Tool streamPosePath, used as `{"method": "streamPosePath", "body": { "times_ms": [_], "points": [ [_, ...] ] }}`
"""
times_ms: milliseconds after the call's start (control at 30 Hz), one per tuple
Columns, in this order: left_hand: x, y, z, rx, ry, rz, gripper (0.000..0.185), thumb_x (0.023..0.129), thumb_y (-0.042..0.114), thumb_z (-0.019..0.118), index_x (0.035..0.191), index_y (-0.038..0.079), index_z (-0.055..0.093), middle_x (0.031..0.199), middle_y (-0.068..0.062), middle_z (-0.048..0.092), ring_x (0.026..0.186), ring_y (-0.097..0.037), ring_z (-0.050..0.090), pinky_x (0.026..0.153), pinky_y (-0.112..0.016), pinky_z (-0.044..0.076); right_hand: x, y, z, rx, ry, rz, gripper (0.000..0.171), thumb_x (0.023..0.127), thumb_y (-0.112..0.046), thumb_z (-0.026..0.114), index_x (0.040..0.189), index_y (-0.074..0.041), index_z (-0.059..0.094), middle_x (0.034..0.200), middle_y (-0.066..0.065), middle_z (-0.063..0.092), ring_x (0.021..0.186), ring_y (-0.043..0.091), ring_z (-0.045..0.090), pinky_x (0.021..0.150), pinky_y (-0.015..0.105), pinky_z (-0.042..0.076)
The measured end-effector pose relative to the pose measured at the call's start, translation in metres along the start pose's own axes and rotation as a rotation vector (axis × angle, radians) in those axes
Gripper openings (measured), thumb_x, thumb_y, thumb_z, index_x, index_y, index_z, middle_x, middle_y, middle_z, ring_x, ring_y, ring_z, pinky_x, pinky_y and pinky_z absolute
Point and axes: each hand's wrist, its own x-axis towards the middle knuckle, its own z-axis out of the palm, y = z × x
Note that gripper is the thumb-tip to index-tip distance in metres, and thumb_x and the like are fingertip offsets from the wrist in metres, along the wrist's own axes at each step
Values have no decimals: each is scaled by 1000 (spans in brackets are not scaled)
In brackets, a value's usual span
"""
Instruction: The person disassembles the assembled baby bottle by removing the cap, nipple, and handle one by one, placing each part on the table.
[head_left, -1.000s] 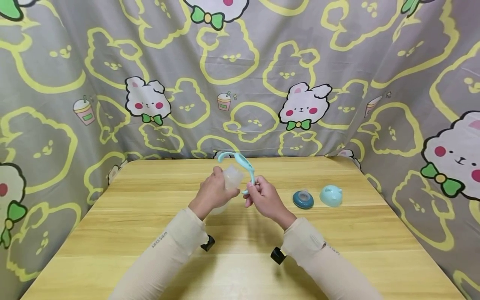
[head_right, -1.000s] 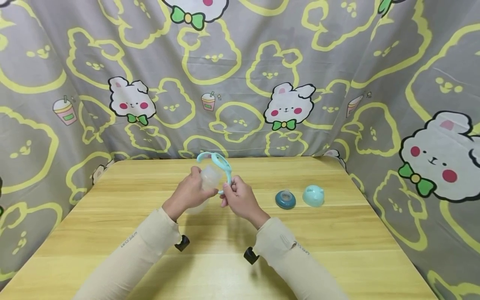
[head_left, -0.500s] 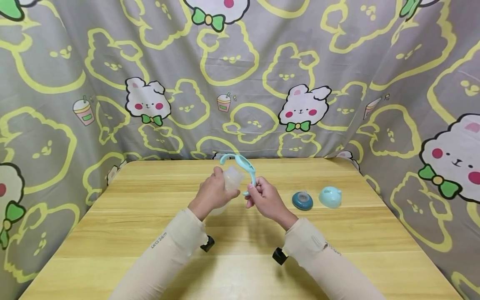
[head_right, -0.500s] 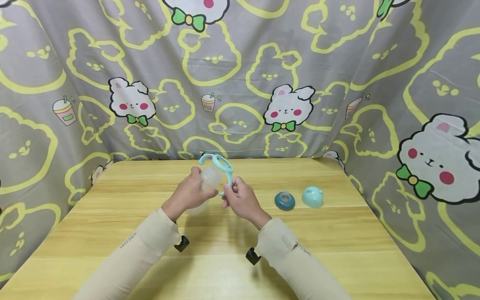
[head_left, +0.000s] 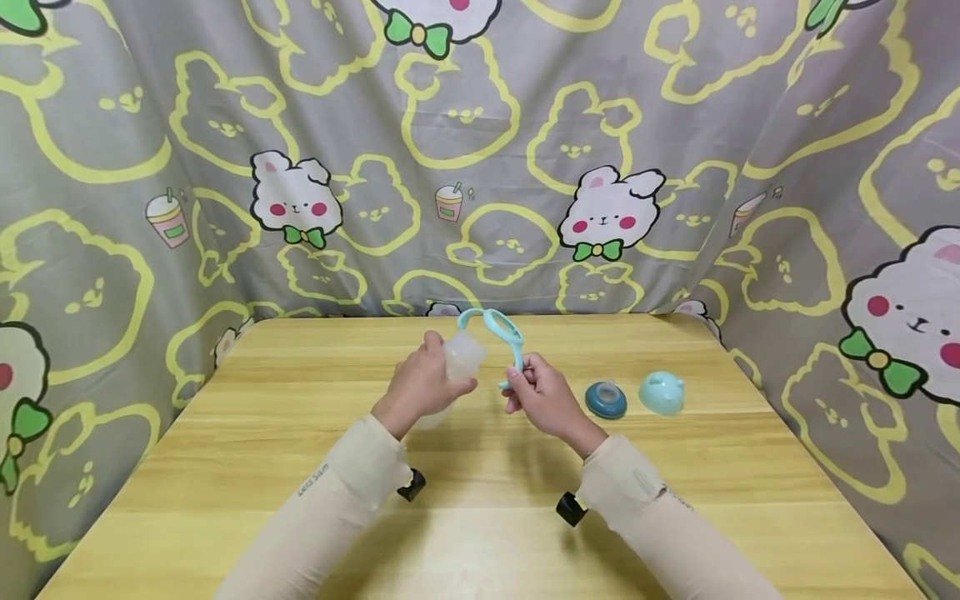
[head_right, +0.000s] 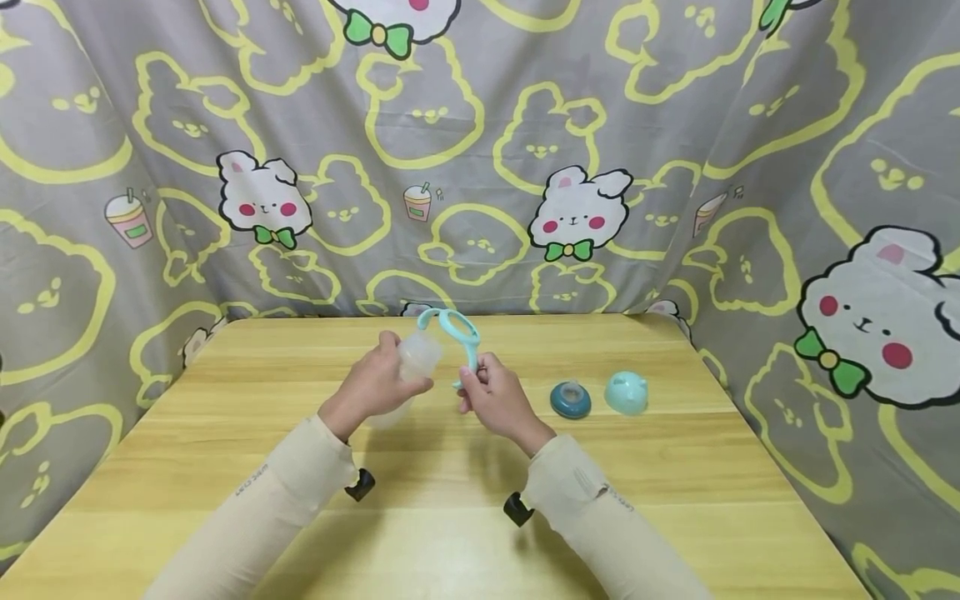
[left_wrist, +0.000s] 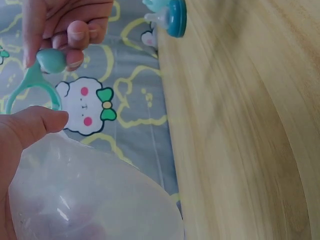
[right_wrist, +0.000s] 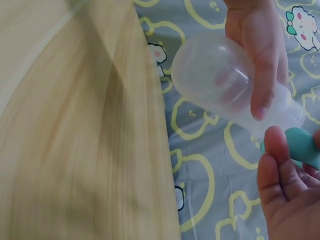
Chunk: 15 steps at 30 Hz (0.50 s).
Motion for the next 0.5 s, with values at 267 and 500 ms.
{"method": "streamPosePath", "body": {
  "times_ms": [267,500],
  "points": [
    [2,-7,-6,-30,11,-16,76,77,42,77,123,-4,36,94,-18,58,75,-29,59,65,-43,48,1,13,-7,-27,-3,33,17,104,-11,43,104,4,50,79,6,63,69,32,65,69,36,55],
    [1,-11,-10,-47,-6,-25,77,78,43,76,124,-3,34,95,-18,57,76,-30,58,65,-43,47,10,60,-9,-27,9,65,20,104,-15,44,108,4,49,80,5,64,69,26,65,68,33,54]
  ]
}}
